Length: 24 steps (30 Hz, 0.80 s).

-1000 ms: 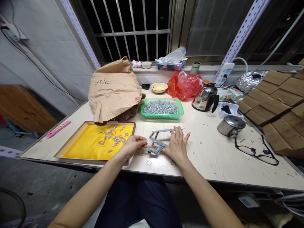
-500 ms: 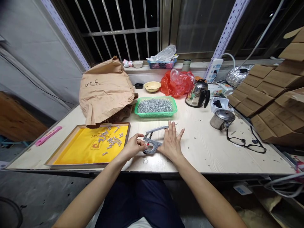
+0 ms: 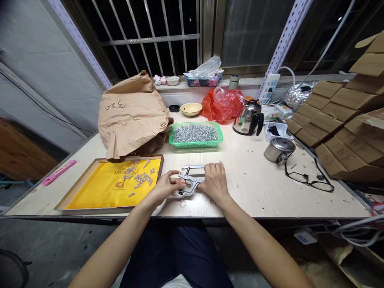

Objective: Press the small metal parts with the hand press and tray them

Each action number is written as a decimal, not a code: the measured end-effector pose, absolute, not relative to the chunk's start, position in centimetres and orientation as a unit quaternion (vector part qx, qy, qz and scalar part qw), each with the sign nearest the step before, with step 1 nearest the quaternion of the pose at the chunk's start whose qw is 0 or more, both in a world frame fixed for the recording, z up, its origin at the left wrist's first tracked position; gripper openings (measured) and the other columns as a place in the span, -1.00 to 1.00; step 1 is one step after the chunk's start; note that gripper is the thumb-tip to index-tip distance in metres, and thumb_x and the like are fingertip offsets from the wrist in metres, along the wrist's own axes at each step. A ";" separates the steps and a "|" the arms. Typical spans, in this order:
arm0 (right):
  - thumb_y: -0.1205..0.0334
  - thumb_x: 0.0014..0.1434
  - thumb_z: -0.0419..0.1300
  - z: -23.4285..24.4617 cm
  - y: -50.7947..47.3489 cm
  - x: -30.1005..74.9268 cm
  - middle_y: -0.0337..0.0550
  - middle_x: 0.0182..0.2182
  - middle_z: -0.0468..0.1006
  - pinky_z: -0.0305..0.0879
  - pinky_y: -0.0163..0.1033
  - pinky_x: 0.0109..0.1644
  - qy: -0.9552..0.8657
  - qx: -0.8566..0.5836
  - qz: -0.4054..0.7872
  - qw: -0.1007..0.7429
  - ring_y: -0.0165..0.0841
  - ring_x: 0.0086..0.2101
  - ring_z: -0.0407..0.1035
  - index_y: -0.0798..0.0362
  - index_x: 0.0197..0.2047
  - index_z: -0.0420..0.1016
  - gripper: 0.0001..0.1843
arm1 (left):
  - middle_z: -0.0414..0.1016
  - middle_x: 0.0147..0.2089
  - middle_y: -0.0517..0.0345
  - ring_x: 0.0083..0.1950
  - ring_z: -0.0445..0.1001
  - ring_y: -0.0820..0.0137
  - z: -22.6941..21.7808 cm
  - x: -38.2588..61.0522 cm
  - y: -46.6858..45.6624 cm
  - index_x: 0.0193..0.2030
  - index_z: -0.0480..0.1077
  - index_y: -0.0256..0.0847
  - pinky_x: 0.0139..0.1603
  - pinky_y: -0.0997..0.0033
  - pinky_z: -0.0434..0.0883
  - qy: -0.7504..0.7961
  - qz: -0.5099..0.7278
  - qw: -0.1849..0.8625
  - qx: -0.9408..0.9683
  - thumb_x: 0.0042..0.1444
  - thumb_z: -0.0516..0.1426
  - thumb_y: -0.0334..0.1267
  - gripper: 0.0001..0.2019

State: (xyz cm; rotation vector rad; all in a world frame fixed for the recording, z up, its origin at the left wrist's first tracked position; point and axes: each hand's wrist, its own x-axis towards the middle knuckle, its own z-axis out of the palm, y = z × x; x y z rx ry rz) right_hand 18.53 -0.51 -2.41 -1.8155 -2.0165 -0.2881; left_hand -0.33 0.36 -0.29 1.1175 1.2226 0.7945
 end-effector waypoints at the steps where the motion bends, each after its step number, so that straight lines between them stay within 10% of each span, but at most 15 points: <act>1: -0.14 -0.02 0.06 -2.4 -0.6 18.5 -0.02 -0.36 0.45 0.17 -0.12 -0.16 -0.721 -0.660 -0.090 0.193 -0.19 -0.27 0.33 0.09 -0.28 0.27 -0.56 | 0.46 -0.43 0.15 -0.46 0.41 0.47 0.2 -0.4 0.3 -0.02 0.17 -0.29 -0.49 0.55 0.22 0.533 0.350 0.611 0.469 -0.32 0.34 -0.17 -0.30; 8: -0.14 0.05 0.02 -3.0 -0.8 18.0 -0.18 -0.59 0.44 -0.10 -0.30 -0.51 -0.740 -0.657 -0.046 0.136 -0.35 -0.56 0.31 0.07 -0.32 0.28 -0.60 | 0.44 -0.46 0.09 -0.51 0.32 0.54 1.7 -0.8 0.2 -0.36 0.37 -0.35 -0.51 0.56 0.19 0.576 0.340 0.598 0.441 -0.19 0.21 0.09 -0.53; 14: 0.08 -0.02 0.08 -2.7 -0.8 18.6 -0.04 -0.33 0.48 0.13 -0.16 -0.13 -0.740 -0.640 -0.114 0.174 -0.22 -0.22 0.30 0.08 -0.43 0.38 -0.77 | 0.30 -0.69 0.17 -0.67 0.15 0.59 0.5 -0.3 -0.4 -0.60 0.42 -0.37 -0.64 0.53 0.02 0.550 0.257 0.632 0.482 -0.29 0.29 -0.06 -0.66; 24: -0.29 -0.03 -0.09 -3.3 -0.4 18.7 0.24 0.07 0.19 -0.37 0.38 0.12 -0.709 -0.663 -0.101 0.218 0.01 0.09 0.02 0.23 -0.04 0.32 -0.23 | 0.20 -0.72 0.30 -0.65 0.10 0.61 -0.2 1.1 0.4 -0.70 0.31 -0.31 -0.61 0.55 0.03 0.563 0.322 0.556 0.520 -0.30 0.25 -0.20 -0.76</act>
